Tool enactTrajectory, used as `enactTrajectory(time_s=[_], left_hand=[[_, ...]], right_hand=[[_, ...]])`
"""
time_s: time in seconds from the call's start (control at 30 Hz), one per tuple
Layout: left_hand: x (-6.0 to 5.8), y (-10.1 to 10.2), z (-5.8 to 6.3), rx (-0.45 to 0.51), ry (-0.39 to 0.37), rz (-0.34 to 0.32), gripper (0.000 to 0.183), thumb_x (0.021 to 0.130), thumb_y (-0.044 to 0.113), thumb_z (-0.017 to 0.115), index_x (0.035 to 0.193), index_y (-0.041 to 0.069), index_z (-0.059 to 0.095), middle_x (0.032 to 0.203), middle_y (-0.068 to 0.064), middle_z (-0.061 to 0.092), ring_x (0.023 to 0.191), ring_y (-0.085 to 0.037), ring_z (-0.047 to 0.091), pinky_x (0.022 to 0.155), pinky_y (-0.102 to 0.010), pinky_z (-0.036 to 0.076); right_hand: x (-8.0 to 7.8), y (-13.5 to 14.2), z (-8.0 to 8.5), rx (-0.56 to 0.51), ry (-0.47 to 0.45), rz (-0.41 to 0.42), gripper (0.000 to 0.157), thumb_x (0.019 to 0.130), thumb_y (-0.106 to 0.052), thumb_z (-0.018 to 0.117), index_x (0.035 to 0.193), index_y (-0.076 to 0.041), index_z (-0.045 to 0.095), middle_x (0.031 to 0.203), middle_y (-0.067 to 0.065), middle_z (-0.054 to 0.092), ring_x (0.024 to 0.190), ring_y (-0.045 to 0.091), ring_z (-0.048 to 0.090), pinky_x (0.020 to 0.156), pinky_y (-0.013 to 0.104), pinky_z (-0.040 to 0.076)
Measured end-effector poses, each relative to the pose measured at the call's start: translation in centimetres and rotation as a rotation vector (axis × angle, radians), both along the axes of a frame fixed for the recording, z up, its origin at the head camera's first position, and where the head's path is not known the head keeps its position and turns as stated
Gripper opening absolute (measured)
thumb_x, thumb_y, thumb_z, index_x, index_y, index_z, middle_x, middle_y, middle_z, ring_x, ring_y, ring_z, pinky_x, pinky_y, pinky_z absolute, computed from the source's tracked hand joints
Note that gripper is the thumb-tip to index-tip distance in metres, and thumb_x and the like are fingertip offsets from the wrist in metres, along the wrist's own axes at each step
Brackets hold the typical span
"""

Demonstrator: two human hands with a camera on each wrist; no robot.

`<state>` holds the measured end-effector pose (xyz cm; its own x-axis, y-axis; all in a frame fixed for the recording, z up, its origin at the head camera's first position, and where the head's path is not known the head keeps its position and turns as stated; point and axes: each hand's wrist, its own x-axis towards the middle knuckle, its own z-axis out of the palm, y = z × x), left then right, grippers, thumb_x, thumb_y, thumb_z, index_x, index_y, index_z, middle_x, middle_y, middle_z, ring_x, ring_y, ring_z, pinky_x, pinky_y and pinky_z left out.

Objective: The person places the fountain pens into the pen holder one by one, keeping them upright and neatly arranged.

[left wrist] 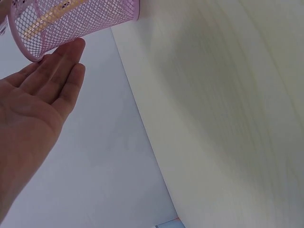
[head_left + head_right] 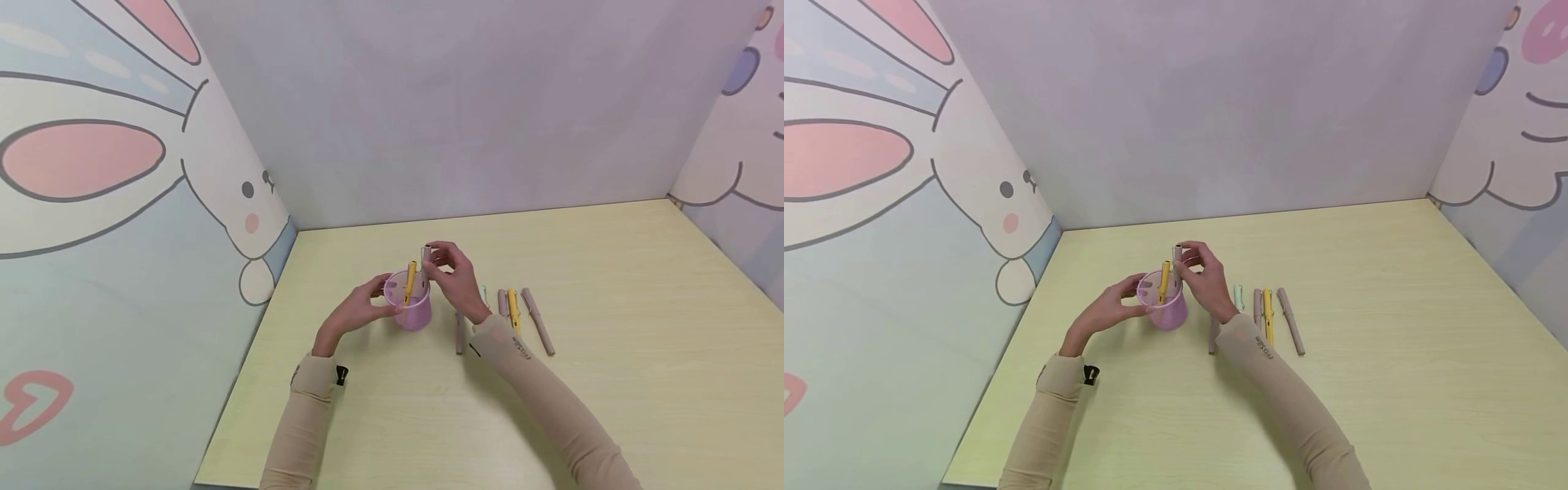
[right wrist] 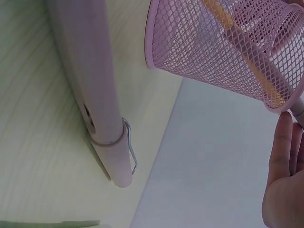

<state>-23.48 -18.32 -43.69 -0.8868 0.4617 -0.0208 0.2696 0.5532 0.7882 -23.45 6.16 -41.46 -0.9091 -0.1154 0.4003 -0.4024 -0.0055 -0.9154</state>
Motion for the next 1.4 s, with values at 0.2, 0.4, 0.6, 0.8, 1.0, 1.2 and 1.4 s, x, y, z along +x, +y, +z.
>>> enactTrajectory(time_s=[0.2,0.4,0.6,0.8,1.0,1.2,1.4], left_hand=[[0.1,0.0,0.0,0.003,0.006,0.003,0.082,0.091,0.036,0.078,0.157,0.003,0.04,0.146,-0.015,0.056,0.133,-0.035,0.053,0.109,-0.056,0.043],[0.2,-0.1,0.0,0.006,0.01,-0.012,0.08,0.092,0.033,0.077,0.157,0.003,0.04,0.148,-0.017,0.054,0.134,-0.035,0.053,0.109,-0.056,0.043],[0.3,-0.1,0.0,-0.005,0.01,-0.012,0.079,0.093,0.033,0.075,0.157,0.004,0.04,0.148,-0.014,0.054,0.134,-0.035,0.053,0.109,-0.056,0.043],[0.5,-0.2,0.0,-0.015,0.013,-0.015,0.08,0.092,0.033,0.076,0.158,0.005,0.039,0.148,-0.015,0.054,0.134,-0.035,0.052,0.11,-0.055,0.043],[0.6,-0.3,-0.1,-0.02,0.012,-0.015,0.081,0.092,0.034,0.077,0.158,0.006,0.04,0.148,-0.013,0.055,0.133,-0.033,0.053,0.11,-0.053,0.044],[0.7,-0.4,0.0,-0.022,0.015,-0.013,0.08,0.091,0.034,0.077,0.157,0.005,0.041,0.147,-0.014,0.055,0.134,-0.033,0.053,0.11,-0.052,0.044],[0.8,-0.4,0.0,-0.025,0.023,-0.014,0.08,0.092,0.034,0.076,0.157,0.005,0.04,0.147,-0.014,0.055,0.133,-0.034,0.053,0.109,-0.052,0.044]], right_hand=[[0.3,0.2,0.3,0.019,0.019,0.002,0.036,0.098,0.005,0.066,0.133,0.011,0.057,0.108,0.029,0.063,0.098,0.03,0.06,0.074,0.028,0.06],[0.4,0.7,0.3,-0.003,0.026,0.004,0.037,0.097,0.007,0.065,0.133,0.012,0.056,0.108,0.031,0.062,0.094,0.027,0.061,0.073,0.031,0.061],[0.4,1.7,0.2,-0.024,0.021,-0.013,0.037,0.098,0.007,0.065,0.133,0.012,0.056,0.108,0.031,0.061,0.093,0.024,0.061,0.075,0.037,0.062],[0.4,2.9,0.1,-0.037,0.029,-0.037,0.038,0.097,0.008,0.065,0.133,0.014,0.056,0.109,0.032,0.061,0.092,0.02,0.062,0.074,0.034,0.062],[0.5,4.3,0.1,-0.046,0.024,-0.07,0.038,0.097,0.009,0.065,0.133,0.015,0.055,0.108,0.032,0.06,0.092,0.019,0.062,0.073,0.035,0.062],[0.6,6.0,0.4,-0.031,0.016,-0.1,0.038,0.097,0.007,0.065,0.133,0.014,0.055,0.109,0.028,0.06,0.092,0.017,0.062,0.074,0.034,0.062],[0.8,7.8,0.6,-0.01,0.015,-0.129,0.038,0.098,0.006,0.064,0.134,0.014,0.053,0.109,0.023,0.06,0.092,0.017,0.062,0.074,0.032,0.061]])
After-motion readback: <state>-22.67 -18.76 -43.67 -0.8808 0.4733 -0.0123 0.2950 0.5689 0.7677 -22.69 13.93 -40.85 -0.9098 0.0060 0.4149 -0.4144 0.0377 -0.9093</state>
